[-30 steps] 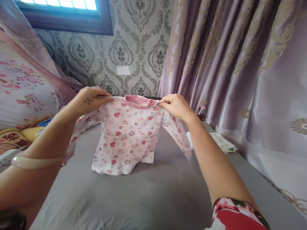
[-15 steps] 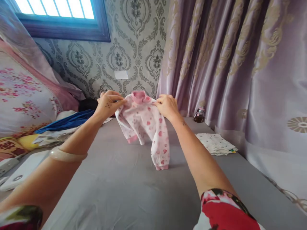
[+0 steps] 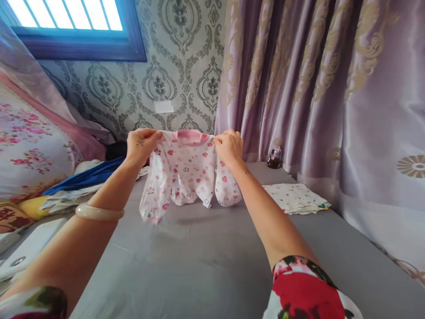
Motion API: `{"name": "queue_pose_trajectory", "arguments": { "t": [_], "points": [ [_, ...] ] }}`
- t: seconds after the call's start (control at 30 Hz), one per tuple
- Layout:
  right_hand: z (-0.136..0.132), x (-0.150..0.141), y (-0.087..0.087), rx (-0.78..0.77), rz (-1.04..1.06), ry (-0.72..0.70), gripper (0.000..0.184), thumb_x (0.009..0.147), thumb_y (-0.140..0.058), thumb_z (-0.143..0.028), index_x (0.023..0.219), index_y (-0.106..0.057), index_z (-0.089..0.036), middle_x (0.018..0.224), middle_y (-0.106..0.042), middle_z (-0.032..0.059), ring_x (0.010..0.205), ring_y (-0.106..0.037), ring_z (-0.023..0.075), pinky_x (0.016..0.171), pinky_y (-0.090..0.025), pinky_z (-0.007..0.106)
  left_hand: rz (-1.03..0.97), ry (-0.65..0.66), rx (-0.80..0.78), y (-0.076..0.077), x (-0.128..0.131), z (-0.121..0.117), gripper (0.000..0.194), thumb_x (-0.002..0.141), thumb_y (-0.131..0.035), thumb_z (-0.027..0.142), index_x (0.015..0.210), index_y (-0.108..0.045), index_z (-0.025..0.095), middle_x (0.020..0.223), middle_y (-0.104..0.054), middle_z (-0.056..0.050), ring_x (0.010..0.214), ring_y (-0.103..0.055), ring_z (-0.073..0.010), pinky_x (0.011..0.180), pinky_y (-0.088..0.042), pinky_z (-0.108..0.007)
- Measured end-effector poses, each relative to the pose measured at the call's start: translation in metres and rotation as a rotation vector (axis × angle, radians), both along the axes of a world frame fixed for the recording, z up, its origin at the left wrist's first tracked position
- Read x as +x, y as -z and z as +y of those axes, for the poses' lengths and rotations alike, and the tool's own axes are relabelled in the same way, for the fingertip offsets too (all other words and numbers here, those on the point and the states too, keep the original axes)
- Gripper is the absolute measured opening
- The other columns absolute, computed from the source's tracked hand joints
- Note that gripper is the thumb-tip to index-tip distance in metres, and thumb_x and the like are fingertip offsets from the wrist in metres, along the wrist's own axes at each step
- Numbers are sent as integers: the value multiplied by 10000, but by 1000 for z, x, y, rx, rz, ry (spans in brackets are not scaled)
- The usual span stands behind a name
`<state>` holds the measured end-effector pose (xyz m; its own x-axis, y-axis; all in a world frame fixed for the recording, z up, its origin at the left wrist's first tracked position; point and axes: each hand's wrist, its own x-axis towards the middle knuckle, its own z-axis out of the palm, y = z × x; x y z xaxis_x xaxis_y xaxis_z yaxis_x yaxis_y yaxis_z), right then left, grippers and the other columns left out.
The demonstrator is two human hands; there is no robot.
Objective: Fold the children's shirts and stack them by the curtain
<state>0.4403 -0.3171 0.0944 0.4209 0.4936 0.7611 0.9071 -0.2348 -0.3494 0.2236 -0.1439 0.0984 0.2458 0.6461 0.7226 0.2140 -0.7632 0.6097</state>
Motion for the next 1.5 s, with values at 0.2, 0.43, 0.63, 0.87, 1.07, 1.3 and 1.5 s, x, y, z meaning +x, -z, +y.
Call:
{"name": "queue_pose_trajectory", "arguments": {
  "t": [0.2,0.43,0.63,0.87,1.07,1.3,1.5],
  "points": [
    [3,4,-1,47,91,-26,269,912,-558,-375,808,-745,-213,858,-662,67,814,-579,219,735,-403,335,-84,-30,-35,2,8,4,261,778,-561,359,845,-708,154,677,-620,-13,668,-540,-149,655,-419,-264],
    [8,6,0,40,78,-73,262,926,-488,-312,796,-691,-207,764,-677,63,753,-587,216,698,-392,322,-108,-54,-66,7,17,1,220,811,-529,359,853,-657,185,682,-591,-2,686,-543,-153,654,-414,-257],
    [8,3,4,86,37,-142,248,938,-416,-233,910,-660,-202,938,-692,95,910,-600,234,805,-422,340,-120,-67,-43,14,12,-13,179,855,-491,352,860,-607,216,629,-506,29,629,-498,-137,627,-390,-248],
    [-16,-17,2,101,26,-189,242,905,-407,-194,940,-646,-192,959,-697,104,892,-614,230,802,-438,347,-154,-39,23,16,-11,-47,215,891,-498,390,908,-623,215,785,-610,-15,796,-557,-173,705,-423,-267],
    [-65,-49,-9,66,8,-230,214,871,-475,-241,869,-684,-196,835,-692,62,800,-615,208,735,-433,326,-58,-142,189,10,-61,-84,198,871,-569,364,891,-702,219,816,-657,-14,801,-574,-172,749,-448,-289],
    [-106,-78,-42,14,-5,-281,189,846,-526,-270,785,-685,-189,675,-614,8,665,-538,147,623,-381,282,-38,-145,270,-25,-114,-119,278,839,-644,399,950,-768,177,823,-688,-2,760,-575,-128,707,-443,-253],
    [-73,-55,-28,-245,67,-245,179,810,-523,-209,726,-666,-141,577,-550,-14,605,-458,115,588,-309,268,289,-80,58,-16,-103,-78,302,823,-602,383,953,-771,169,810,-735,-11,728,-605,-143,737,-481,-265]
  ]
}}
